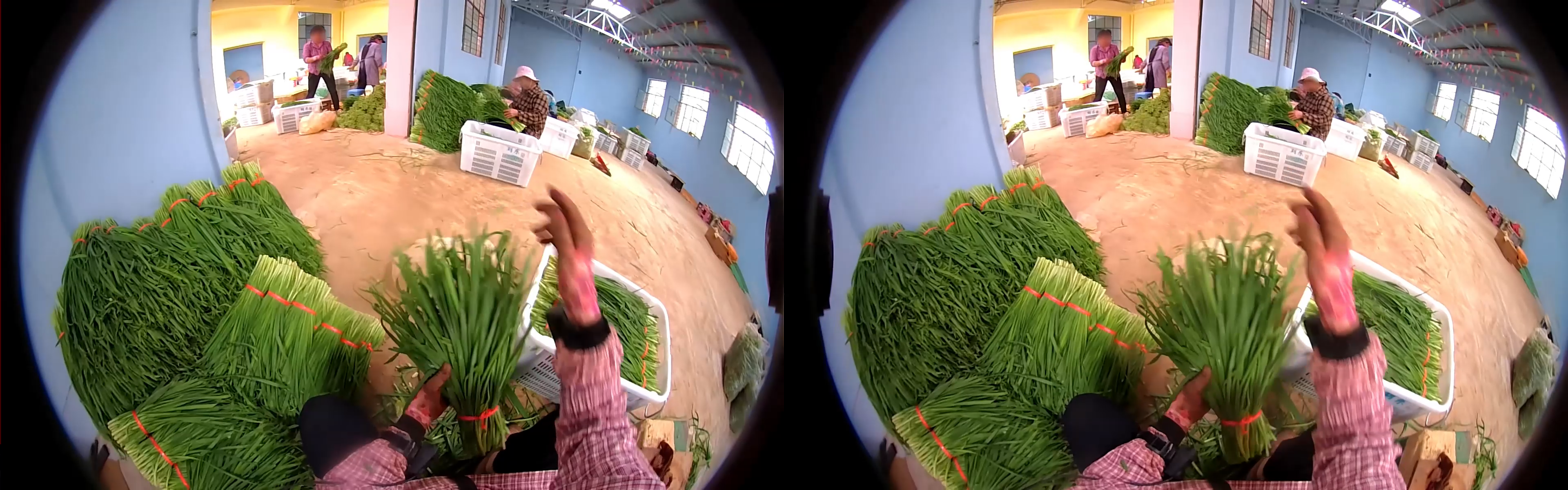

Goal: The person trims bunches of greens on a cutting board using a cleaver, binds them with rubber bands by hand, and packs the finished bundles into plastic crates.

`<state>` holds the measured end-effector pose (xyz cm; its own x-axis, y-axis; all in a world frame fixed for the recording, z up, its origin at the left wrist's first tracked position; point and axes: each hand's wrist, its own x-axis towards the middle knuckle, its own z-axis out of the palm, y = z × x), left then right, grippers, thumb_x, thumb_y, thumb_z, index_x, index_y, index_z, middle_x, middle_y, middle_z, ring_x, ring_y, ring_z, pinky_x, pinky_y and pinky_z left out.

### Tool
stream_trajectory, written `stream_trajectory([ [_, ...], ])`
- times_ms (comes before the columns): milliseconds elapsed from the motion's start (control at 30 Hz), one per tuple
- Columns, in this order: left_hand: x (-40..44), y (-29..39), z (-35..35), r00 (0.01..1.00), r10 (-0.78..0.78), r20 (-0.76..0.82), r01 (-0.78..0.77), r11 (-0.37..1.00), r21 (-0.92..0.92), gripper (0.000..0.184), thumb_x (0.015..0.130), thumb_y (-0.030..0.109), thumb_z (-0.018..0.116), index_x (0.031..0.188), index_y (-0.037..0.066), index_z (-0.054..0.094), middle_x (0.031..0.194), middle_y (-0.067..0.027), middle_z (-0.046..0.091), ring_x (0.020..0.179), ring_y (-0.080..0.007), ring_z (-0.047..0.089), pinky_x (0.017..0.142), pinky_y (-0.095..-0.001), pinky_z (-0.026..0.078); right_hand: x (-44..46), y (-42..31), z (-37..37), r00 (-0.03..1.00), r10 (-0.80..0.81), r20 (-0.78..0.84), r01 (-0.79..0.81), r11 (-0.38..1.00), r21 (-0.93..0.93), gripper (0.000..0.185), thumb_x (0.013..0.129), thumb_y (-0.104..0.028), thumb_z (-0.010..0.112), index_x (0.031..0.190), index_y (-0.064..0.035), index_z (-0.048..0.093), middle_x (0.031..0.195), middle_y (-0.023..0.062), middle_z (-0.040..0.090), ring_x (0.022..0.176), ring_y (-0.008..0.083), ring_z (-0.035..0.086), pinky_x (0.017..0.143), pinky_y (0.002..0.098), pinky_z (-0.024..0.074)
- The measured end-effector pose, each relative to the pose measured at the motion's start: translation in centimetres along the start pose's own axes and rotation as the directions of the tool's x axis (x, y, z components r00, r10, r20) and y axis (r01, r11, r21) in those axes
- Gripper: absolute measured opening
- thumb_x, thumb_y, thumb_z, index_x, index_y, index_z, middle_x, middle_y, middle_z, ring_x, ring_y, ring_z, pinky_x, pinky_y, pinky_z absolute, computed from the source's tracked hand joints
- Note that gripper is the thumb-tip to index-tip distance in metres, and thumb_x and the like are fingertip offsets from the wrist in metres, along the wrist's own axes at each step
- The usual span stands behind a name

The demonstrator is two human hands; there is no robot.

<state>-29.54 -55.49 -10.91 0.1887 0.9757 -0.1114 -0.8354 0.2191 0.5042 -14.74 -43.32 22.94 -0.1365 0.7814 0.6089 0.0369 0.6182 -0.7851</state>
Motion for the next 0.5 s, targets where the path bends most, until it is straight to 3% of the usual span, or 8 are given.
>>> stream_trajectory([
  [67,0.3,0.2,0.1,1.0,0.011,0.029,-0.005,0.978,-0.209,0.044,0.098,0.039,0.058,0.127,0.006,0.058,0.124,-0.0077,0.061,0.117,-0.0191,0.054,0.1,-0.0381,0.043,-4.9,1.7,-3.6,0.982,-0.006,-0.189,-0.023,0.988,-0.153,0.042,0.098,-0.015,0.056,0.136,-0.0006,0.049,0.12,0.0107,0.062,0.098,0.0167,0.061,0.087,0.0275,0.0495],
  [100,-1.0,2.0,5.1,0.975,0.067,-0.21,-0.101,0.983,-0.154,0.045,0.097,0.048,0.055,0.119,0.01,0.062,0.101,-0.0076,0.068,0.087,-0.0193,0.065,0.076,-0.0366,0.053,-7.1,4.0,-5.8,0.978,0.062,-0.199,-0.08,0.993,-0.088,0.042,0.097,-0.013,0.057,0.135,0.002,0.049,0.12,0.0109,0.062,0.102,0.0186,0.061,0.088,0.0272,0.0492],
  [200,-3.7,3.9,6.7,0.965,-0.035,-0.259,0.035,0.999,-0.003,0.051,0.093,0.061,0.049,0.109,0.013,0.056,0.078,-0.0046,0.061,0.062,-0.0183,0.056,0.054,-0.0347,0.046,-12.9,6.5,-6.4,0.783,0.621,-0.04,-0.622,0.78,-0.068,0.05,0.096,-0.026,0.06,0.133,0.0058,0.051,0.12,0.0138,0.063,0.105,0.02,0.061,0.091,0.032,0.0483],
  [233,-4.1,4.4,7.4,0.962,-0.069,-0.264,0.076,0.997,0.017,0.053,0.092,0.065,0.047,0.106,0.014,0.054,0.071,-0.0036,0.059,0.053,-0.018,0.053,0.047,-0.0341,0.043,-14.6,5.9,-5.6,0.778,0.618,0.114,-0.593,0.781,-0.195,0.053,0.095,-0.029,0.061,0.134,0.0056,0.051,0.12,0.0137,0.063,0.106,0.0201,0.06,0.092,0.0319,0.0476],
  [300,-2.3,2.3,6.1,0.98,0.077,-0.182,-0.087,0.995,-0.047,0.067,0.091,0.053,0.061,0.139,0.009,0.046,0.104,-0.0081,0.068,0.087,-0.0233,0.067,0.073,-0.0386,0.057,-16.5,6.9,-3.1,0.68,0.622,0.388,-0.603,0.776,-0.185,0.054,0.093,-0.029,0.063,0.133,0.0057,0.052,0.121,0.0129,0.064,0.107,0.0197,0.06,0.093,0.0307,0.0463],
  [333,-1.4,2.2,6.2,0.988,0.154,-0.027,-0.156,0.976,-0.152,0.067,0.09,0.051,0.064,0.136,0.004,0.048,0.114,-0.0099,0.068,0.099,-0.026,0.067,0.082,-0.0404,0.058,-16.6,7.9,-1.8,0.622,0.604,0.499,-0.657,0.749,-0.088,0.053,0.092,-0.026,0.066,0.132,0.006,0.052,0.121,0.0122,0.064,0.108,0.0192,0.059,0.094,0.0296,0.0456],
  [400,-1.3,2.5,7.7,0.984,0.131,-0.121,-0.136,0.99,-0.037,0.062,0.091,0.048,0.064,0.133,0.004,0.051,0.117,-0.0089,0.066,0.103,-0.0248,0.065,0.087,-0.04,0.056,-17.4,8.5,0.1,0.681,0.487,0.547,-0.542,0.837,-0.071,0.049,0.088,-0.019,0.071,0.127,0.0061,0.055,0.116,0.0111,0.067,0.103,0.0167,0.061,0.091,0.0297,0.0475],
  [500,-1.5,2.5,6.5,0.975,0.116,-0.189,-0.096,0.989,0.115,0.056,0.09,0.045,0.066,0.128,0.005,0.055,0.119,-0.0084,0.065,0.104,-0.0236,0.065,0.088,-0.0398,0.056,-18.6,10.7,0.4,0.649,0.647,0.4,-0.732,0.674,0.095,0.049,0.082,-0.012,0.077,0.123,0.0055,0.057,0.106,0.0105,0.069,0.093,0.0158,0.064,0.082,0.0291,0.0526],
])
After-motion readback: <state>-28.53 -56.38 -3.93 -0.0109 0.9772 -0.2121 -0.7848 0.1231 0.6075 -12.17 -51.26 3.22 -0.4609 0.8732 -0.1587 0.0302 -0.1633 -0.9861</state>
